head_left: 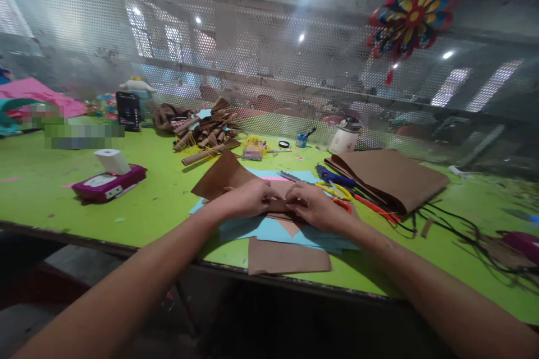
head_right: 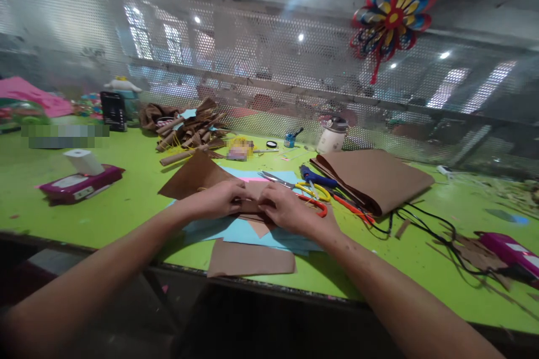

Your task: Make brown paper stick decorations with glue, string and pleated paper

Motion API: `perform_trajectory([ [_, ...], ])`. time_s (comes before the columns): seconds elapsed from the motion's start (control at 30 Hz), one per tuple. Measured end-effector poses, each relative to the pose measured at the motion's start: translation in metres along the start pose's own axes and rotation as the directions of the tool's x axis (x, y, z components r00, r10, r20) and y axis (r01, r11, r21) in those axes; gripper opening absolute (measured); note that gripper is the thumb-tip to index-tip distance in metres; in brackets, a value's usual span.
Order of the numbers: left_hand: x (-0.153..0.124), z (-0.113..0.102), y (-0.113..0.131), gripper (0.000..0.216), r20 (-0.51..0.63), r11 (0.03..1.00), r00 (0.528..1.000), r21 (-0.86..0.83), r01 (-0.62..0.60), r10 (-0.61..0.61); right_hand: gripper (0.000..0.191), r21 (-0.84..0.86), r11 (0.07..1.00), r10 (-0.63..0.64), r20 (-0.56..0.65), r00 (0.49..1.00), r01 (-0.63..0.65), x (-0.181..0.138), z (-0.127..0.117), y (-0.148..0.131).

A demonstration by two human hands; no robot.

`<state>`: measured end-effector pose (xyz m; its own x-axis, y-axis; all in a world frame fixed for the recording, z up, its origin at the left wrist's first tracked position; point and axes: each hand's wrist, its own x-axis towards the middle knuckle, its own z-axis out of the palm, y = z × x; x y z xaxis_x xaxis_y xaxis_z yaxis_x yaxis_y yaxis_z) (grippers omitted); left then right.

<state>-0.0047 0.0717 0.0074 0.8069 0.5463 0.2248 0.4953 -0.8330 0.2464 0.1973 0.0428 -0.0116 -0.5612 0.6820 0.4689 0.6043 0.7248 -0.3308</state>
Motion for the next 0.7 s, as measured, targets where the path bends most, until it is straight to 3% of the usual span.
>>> perform_trajectory([
  [0.3,-0.002,-0.002,0.002,0.015,0.060,0.993,0.991,0.017,0.120,-0.121,0.009,0.053,0.985,0.160,0.043,0.986,-0.162,0.007,-0.005,0.004],
  [0.43,-0.005,-0.004,0.002,0.030,0.069,0.988,0.988,-0.062,0.140,-0.136,0.010,0.037,0.965,0.260,0.036,0.965,-0.261,0.007,-0.003,0.008],
  [0.57,-0.008,-0.008,0.005,0.042,0.042,0.990,0.992,-0.072,0.119,-0.116,0.010,0.046,0.970,0.238,-0.006,0.971,-0.238,0.006,0.001,0.010],
  [0.7,-0.010,-0.008,0.011,0.026,0.065,0.995,0.994,-0.055,0.089,-0.085,0.009,0.038,0.975,0.220,-0.075,0.973,-0.218,0.005,0.006,0.011],
])
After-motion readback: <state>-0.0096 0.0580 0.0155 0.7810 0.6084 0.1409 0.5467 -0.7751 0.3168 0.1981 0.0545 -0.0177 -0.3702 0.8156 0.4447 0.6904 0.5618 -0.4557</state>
